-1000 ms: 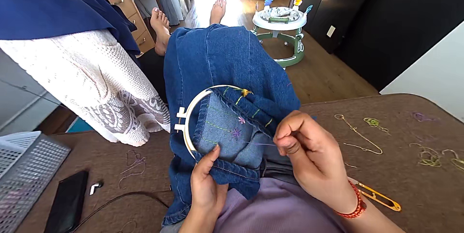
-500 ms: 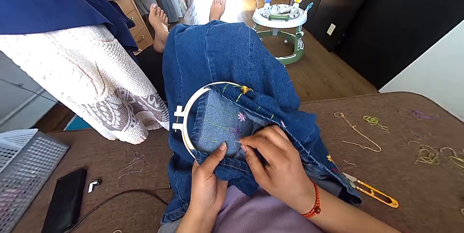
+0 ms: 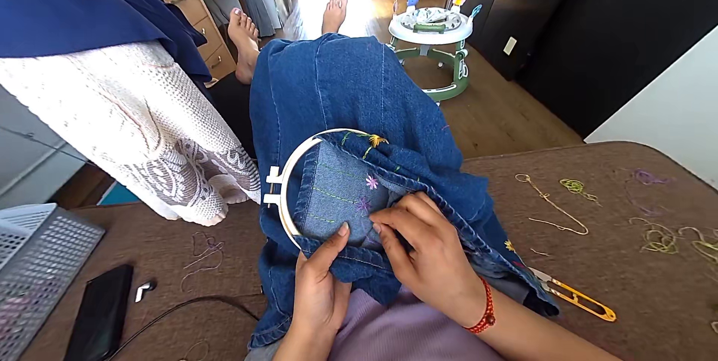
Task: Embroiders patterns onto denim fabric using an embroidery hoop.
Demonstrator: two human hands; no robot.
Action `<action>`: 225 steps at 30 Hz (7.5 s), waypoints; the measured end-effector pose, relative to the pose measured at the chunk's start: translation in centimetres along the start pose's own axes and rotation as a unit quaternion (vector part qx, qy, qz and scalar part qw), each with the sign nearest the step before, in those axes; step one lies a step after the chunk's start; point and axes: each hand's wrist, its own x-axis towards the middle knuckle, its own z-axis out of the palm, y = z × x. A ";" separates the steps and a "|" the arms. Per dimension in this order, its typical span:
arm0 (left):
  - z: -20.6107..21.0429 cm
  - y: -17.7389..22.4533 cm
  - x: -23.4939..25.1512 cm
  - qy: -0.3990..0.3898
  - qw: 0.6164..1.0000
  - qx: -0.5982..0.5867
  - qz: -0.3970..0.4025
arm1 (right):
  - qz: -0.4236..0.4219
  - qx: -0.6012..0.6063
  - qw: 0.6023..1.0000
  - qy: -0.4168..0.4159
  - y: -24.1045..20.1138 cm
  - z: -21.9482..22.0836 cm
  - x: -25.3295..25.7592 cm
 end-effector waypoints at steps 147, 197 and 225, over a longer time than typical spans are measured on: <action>0.6 -0.7 -1.2 0.004 0.998 0.055 0.039 | 0.230 0.237 0.939 -0.096 -1.0 -1.3 -1.2; 0.3 -0.3 0.2 0.000 0.998 0.063 -0.031 | 0.336 0.672 0.651 -0.109 -0.2 -4.1 -0.7; -0.4 -3.7 1.6 -0.012 0.974 0.194 0.111 | 0.023 0.411 0.910 0.052 -2.1 -5.4 0.1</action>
